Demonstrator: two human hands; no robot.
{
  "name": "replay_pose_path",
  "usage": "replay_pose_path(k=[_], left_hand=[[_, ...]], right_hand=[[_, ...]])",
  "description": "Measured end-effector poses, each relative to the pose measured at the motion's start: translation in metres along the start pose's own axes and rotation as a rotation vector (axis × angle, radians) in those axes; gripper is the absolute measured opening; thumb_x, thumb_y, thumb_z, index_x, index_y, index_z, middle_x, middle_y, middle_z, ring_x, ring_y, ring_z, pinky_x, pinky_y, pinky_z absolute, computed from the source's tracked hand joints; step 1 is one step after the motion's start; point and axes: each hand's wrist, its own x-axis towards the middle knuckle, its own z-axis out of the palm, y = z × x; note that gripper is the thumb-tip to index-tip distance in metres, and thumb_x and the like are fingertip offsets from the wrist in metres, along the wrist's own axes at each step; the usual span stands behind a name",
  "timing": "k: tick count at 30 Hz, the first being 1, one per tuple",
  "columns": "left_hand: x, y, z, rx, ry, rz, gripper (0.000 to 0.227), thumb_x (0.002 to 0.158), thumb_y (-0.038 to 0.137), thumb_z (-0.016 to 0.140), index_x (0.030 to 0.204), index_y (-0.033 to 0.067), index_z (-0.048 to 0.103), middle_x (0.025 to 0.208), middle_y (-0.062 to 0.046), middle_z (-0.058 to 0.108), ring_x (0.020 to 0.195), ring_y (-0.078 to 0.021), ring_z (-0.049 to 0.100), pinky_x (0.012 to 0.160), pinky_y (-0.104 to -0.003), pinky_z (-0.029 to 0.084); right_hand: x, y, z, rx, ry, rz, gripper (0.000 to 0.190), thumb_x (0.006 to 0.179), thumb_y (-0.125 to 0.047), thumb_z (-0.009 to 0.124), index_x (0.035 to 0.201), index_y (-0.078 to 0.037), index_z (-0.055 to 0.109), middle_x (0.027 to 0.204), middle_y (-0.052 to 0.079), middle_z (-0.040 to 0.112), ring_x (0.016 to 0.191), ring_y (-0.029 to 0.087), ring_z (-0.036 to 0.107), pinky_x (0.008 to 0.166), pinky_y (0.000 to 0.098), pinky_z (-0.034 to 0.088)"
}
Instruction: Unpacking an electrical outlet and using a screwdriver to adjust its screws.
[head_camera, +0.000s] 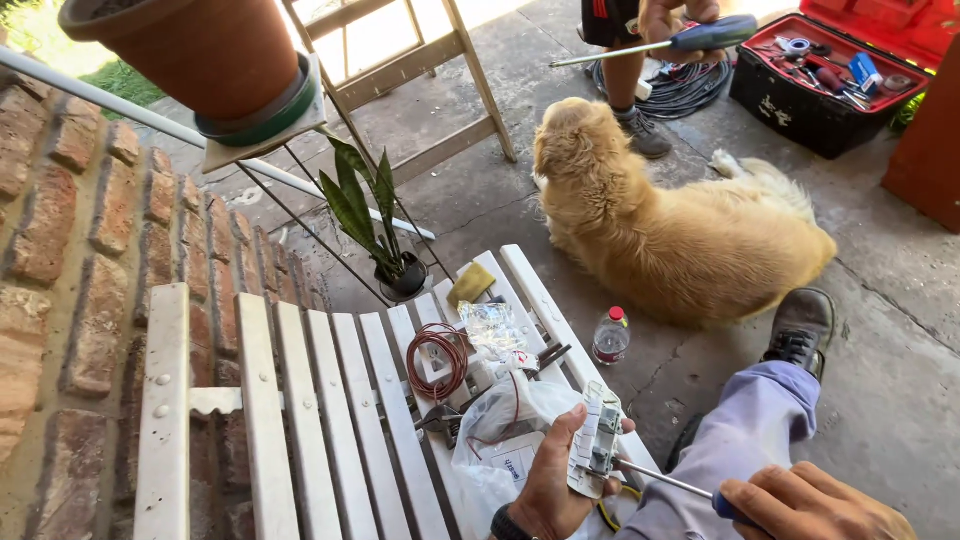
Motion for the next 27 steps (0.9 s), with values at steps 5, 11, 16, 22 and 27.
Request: replay_pose_path(k=[5,11,16,22,27], left_hand=[[0.002,0.004,-0.004,-0.102,-0.072,-0.032,0.042,0.096,0.042,0.055,0.122,0.0088,0.062,0.116,-0.018,0.072,0.071,-0.0212,0.063,0.047,-0.029,0.043],[-0.002,0.024,0.001,-0.132,-0.056,0.063,0.046,0.092,0.046,0.057,0.115,0.0068,0.064,0.115,-0.014,0.072,0.07,-0.0242,0.066,0.05,-0.027,0.043],[-0.005,0.025,-0.005,-0.16,-0.058,0.065,0.046,0.091,0.047,0.058,0.117,0.0094,0.063,0.115,-0.016,0.072,0.071,-0.0252,0.066,0.051,-0.028,0.043],[-0.006,0.022,-0.008,-0.181,-0.018,0.039,0.046,0.092,0.045,0.056,0.12,0.0087,0.062,0.116,-0.019,0.072,0.07,-0.0283,0.066,0.049,-0.03,0.043],[-0.006,0.023,-0.012,-0.197,-0.042,0.054,0.056,0.091,0.045,0.055,0.119,-0.0018,0.065,0.119,-0.021,0.071,0.072,-0.0307,0.066,0.047,-0.031,0.043]], right_hand=[[-0.003,-0.007,-0.003,-0.119,-0.268,0.426,0.021,0.083,-0.056,0.057,0.104,-0.054,0.059,0.09,-0.02,0.062,0.083,-0.002,0.07,0.048,0.0275,0.057],[0.059,0.049,-0.062,0.593,0.022,0.867,0.011,0.073,-0.011,0.081,0.079,-0.01,0.09,0.071,0.004,0.088,0.071,0.017,0.08,0.08,0.0291,0.058],[0.081,0.205,-0.025,1.015,0.255,0.922,0.037,0.108,-0.024,0.054,0.123,0.01,0.059,0.081,0.021,0.059,0.058,0.03,0.055,0.041,0.0407,0.04],[0.261,0.133,-0.104,0.948,0.404,0.745,0.024,0.097,-0.014,0.066,0.113,-0.007,0.05,0.076,0.005,0.046,0.06,0.014,0.049,0.049,0.0272,0.043],[0.342,0.115,-0.109,0.824,0.136,0.721,0.039,0.092,0.003,0.065,0.13,-0.007,0.065,0.064,0.015,0.055,0.043,0.02,0.048,0.035,0.0295,0.037]])
